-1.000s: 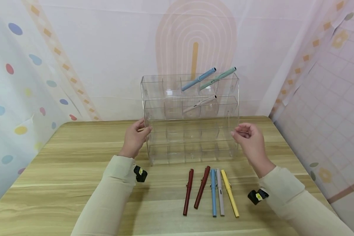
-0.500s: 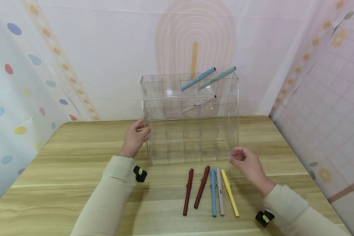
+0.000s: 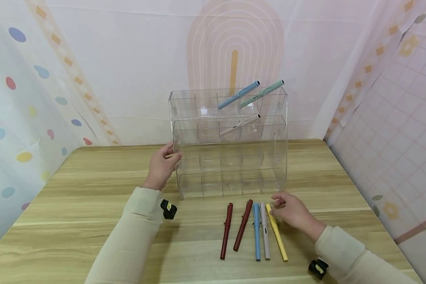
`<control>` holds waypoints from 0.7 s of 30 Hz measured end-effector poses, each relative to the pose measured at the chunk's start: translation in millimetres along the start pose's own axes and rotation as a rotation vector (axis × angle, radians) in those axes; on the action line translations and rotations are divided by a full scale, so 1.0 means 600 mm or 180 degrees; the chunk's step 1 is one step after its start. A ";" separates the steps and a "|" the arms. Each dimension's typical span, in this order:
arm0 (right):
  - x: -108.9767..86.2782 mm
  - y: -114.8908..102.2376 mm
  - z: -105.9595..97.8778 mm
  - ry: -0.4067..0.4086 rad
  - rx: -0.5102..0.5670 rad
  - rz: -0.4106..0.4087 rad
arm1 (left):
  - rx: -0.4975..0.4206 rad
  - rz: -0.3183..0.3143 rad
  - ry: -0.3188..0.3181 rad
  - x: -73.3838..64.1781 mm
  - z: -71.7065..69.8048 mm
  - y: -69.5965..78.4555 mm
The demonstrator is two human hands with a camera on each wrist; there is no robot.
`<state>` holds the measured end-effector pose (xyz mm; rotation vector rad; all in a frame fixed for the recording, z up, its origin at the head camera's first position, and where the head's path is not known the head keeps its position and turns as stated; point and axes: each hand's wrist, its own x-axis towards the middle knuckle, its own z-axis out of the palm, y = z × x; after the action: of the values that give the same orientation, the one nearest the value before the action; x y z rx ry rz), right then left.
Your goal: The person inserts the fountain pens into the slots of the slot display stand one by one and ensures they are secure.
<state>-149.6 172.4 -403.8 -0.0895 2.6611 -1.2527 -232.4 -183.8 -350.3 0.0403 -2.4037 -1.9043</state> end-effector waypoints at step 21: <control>0.012 -0.010 0.014 -0.0212 -0.0502 0.0040 | -0.0005 -0.0012 -0.0026 -0.003 0.000 0.003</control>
<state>-154.8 161.1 -405.6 -0.1350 2.6939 -1.0163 -230.8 -183.3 -348.6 0.0370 -2.4091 -1.9116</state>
